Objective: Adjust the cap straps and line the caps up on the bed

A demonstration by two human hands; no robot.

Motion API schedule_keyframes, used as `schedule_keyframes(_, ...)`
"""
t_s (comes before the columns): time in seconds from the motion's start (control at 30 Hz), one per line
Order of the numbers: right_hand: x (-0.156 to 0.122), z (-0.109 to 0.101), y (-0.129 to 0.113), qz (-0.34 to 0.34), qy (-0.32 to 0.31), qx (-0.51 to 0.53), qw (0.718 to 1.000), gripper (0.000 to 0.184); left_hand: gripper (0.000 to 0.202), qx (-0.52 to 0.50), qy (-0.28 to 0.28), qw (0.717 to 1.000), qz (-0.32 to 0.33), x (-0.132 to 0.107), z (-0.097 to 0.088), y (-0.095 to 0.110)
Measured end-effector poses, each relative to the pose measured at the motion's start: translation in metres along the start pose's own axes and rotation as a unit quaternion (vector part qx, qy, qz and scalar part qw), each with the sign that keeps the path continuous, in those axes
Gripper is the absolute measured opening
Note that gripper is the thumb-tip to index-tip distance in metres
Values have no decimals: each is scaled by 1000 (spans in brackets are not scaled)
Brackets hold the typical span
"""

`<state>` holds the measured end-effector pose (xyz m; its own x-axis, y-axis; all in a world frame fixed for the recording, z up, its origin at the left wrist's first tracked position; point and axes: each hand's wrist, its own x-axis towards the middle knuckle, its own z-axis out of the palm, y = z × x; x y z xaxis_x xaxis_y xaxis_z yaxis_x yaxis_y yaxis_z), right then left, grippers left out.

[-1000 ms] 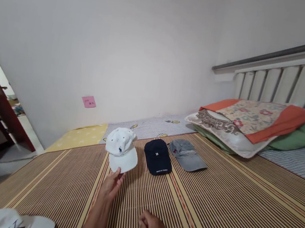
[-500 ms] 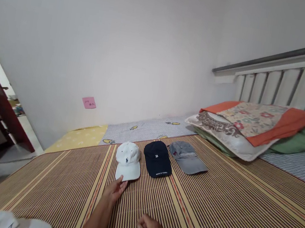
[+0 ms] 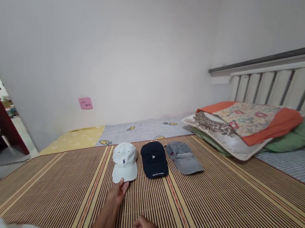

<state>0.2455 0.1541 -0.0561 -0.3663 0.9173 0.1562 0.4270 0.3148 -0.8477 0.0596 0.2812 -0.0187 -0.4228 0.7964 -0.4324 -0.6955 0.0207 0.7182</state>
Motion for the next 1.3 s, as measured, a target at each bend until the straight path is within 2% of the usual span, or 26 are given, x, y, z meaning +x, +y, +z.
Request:
schedule_keyframes(0.2,1,1,-2,10,0,8,1000,10,8,-6,8,1000,-4,-5,-1,2)
schedule_keyframes(0.37,2,2,-5,30,-2,5,1000,10,16,1,27,999,-27,-3,-1,6)
schedule_keyframes(0.47,1,2,-6,29,3,2,1000,9,12,-3,27,999,-30,-2,-1,6)
schedule_keyframes(0.7,0,2,-6,14,18,0,1000,14,9,7,15,999,-31,1,-7,-1)
schedule_keyframes(0.97,-2,0,-8,7,27,5,1000,14,11,45,-38,998,1,-2,-17,-8)
schedule_keyframes(1.07,-1,0,-8,3,33,9,999,14,12,77,-49,996,13,-20,-20,-9)
schedule_keyframes(1.13,-1,2,-7,2,41,13,999,15,11,110,-63,992,16,-44,-27,-12)
schedule_keyframes(1.2,0,3,-6,1,48,18,999,17,14,154,-84,984,19,-76,-42,-17)
schedule_keyframes(1.27,1,4,-4,-1,53,25,998,16,11,210,-98,972,29,-110,-66,-25)
schedule_keyframes(1.3,0,4,-4,-3,55,29,998,16,18,257,-69,963,34,-126,-80,-29)
